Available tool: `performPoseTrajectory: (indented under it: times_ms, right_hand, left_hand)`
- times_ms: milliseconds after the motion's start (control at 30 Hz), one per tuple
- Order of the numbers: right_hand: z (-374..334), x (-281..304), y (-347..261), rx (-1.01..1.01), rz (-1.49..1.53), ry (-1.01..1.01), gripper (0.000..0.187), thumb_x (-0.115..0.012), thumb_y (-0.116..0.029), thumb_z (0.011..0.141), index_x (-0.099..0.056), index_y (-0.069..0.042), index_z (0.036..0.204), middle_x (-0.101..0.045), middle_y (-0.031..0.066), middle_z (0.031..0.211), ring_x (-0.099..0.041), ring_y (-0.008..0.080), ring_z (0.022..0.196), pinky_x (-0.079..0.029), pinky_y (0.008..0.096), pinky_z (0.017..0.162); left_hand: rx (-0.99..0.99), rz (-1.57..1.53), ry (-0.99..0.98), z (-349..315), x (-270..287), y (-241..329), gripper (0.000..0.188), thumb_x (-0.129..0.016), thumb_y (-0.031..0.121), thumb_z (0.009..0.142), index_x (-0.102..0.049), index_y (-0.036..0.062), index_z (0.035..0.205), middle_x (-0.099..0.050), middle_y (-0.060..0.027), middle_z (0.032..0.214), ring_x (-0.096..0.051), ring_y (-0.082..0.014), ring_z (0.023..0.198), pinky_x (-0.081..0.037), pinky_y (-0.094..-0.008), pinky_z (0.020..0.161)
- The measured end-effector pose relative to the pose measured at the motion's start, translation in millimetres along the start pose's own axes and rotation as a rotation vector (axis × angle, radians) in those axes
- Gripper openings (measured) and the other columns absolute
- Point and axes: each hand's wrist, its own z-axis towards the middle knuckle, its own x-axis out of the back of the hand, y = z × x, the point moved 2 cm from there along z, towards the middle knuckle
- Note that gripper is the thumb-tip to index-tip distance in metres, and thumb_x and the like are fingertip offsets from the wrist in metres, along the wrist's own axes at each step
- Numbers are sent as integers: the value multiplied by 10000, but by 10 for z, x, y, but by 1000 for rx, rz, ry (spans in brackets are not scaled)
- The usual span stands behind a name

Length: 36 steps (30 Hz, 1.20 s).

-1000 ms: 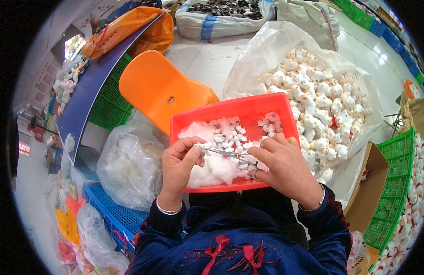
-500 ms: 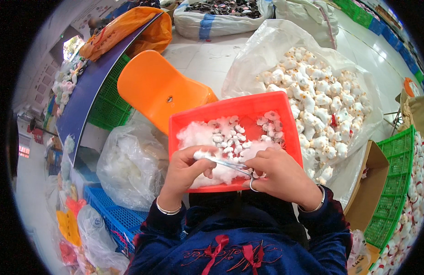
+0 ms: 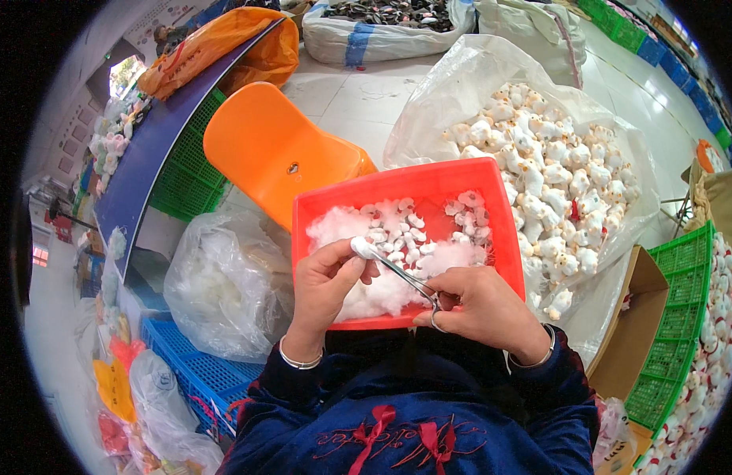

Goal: The person uses scissors to trim white cotton-like material from small white objects in a red tray. The trimmed pieces are placed back into the tray, and the process is repeated continuously.

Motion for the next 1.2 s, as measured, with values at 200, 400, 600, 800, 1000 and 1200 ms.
performPoseTrajectory:
  times_ms: [200,400,600,800,1000,1200]
  right_hand:
    - [3,-46,12,-28,5,-17,335,-875,-220,783,-723,16,965,-623,118,678,-607,213,605,-479,346,584]
    - [1,-30,37,-7,-160,23,384,-864,-230,767,-717,1,1037,-659,130,808,-658,289,777,-523,390,701]
    - [54,66,-43,149,-487,219,595,-890,-279,691,-670,-77,1205,-621,134,1069,-566,337,1104,-458,443,935]
    - [81,42,12,165,-551,209,533,-876,-282,715,-696,-113,1187,-634,92,1031,-575,307,1062,-439,439,893]
    - [55,51,-22,101,-565,135,361,-837,-204,758,-751,-120,1098,-641,48,852,-622,279,896,-466,446,802]
    - [87,-29,-61,78,-367,74,302,-795,-244,818,-730,-85,1066,-640,121,743,-651,339,738,-480,478,662]
  left_hand:
    - [59,-61,51,13,-8,-78,229,-618,-6,991,-683,-58,1204,-735,-79,978,-691,-111,844,-576,-259,753]
    - [147,-83,147,59,-47,-82,102,-618,15,980,-662,-42,1052,-721,-89,895,-648,-95,726,-549,-243,690]
    - [204,-250,145,76,10,-160,98,-596,62,1013,-658,-12,1025,-700,-91,855,-625,-112,629,-536,-252,610]
    - [260,-408,100,54,24,-151,98,-617,49,1003,-660,-30,1043,-721,-116,866,-638,-114,634,-532,-228,604]
    - [218,-302,112,66,43,-148,115,-619,39,1003,-670,-39,1070,-718,-104,868,-638,-100,664,-538,-227,621]
    - [54,-50,251,66,-164,-108,93,-643,20,979,-681,-35,1044,-696,-55,851,-611,-66,708,-518,-231,644]
